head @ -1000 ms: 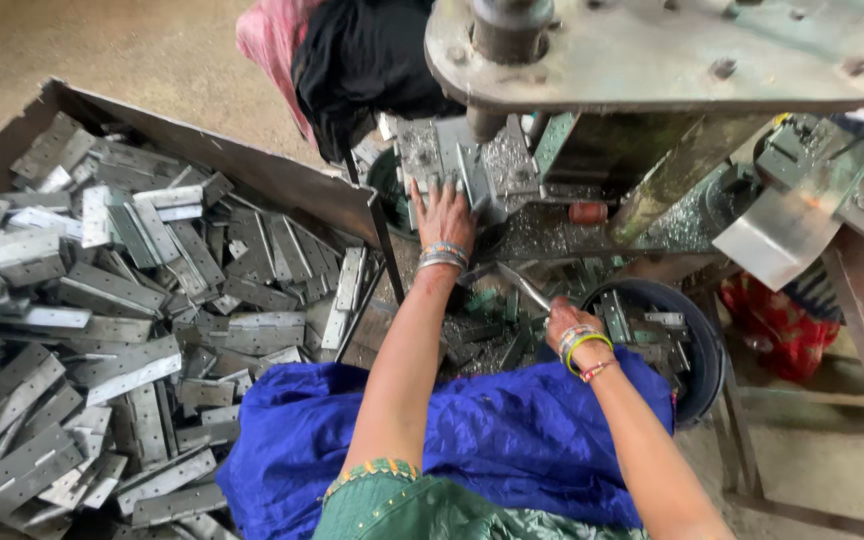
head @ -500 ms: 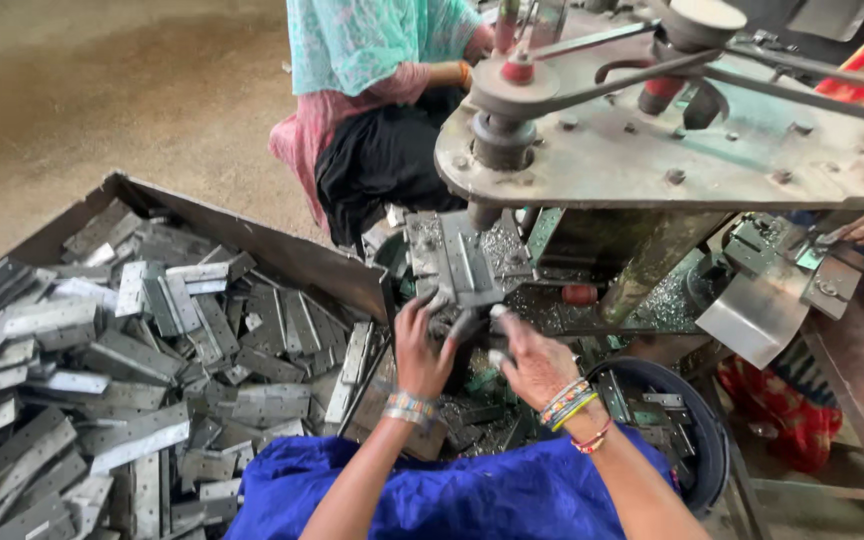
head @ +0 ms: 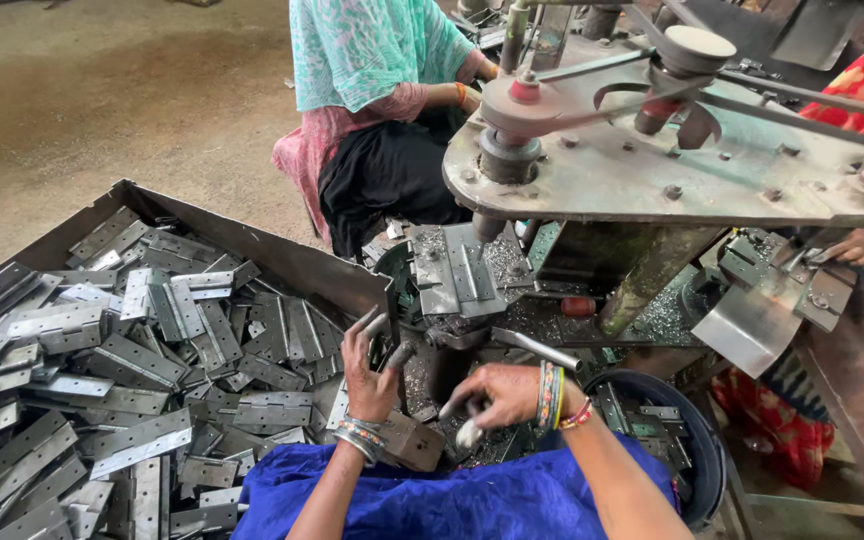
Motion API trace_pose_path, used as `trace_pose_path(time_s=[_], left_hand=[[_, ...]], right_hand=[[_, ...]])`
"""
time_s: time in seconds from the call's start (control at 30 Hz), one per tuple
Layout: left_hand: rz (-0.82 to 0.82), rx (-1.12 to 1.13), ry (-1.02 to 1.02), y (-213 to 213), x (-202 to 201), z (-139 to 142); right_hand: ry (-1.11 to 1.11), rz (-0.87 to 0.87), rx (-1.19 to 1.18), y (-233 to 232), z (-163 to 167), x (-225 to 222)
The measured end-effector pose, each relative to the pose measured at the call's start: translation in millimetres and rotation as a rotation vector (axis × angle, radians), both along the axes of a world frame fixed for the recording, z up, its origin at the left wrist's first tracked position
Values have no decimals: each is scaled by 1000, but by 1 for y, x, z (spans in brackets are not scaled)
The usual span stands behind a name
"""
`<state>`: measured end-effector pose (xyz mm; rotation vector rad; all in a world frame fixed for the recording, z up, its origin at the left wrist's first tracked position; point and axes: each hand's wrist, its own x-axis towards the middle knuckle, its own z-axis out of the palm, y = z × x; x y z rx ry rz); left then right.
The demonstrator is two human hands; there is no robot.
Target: The person repeatedly picks metal hinge pieces from a bin, places them into a press machine, and operates the lever to process them. The processed pieces are then dropped into a bucket below.
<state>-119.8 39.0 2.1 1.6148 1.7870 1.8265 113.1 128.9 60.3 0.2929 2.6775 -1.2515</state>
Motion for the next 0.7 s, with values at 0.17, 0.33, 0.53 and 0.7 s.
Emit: trace_pose_path(time_s=[0.17,0.33,0.53,0.7], left_hand=[[-130,31,124,-3,2,-41],[-68,23,145,5,-12,-72],[-133,-42,165,-1,-7,-78],[-127,-88,95,-3,-10,-79]], right_hand=[[174,-336,-610,-4,-6,-4],[1,-281,-36,-3,-16,-9],[175,-276,-517,2,-28,-4],[-79,-681,-74,5,-33,-13]])
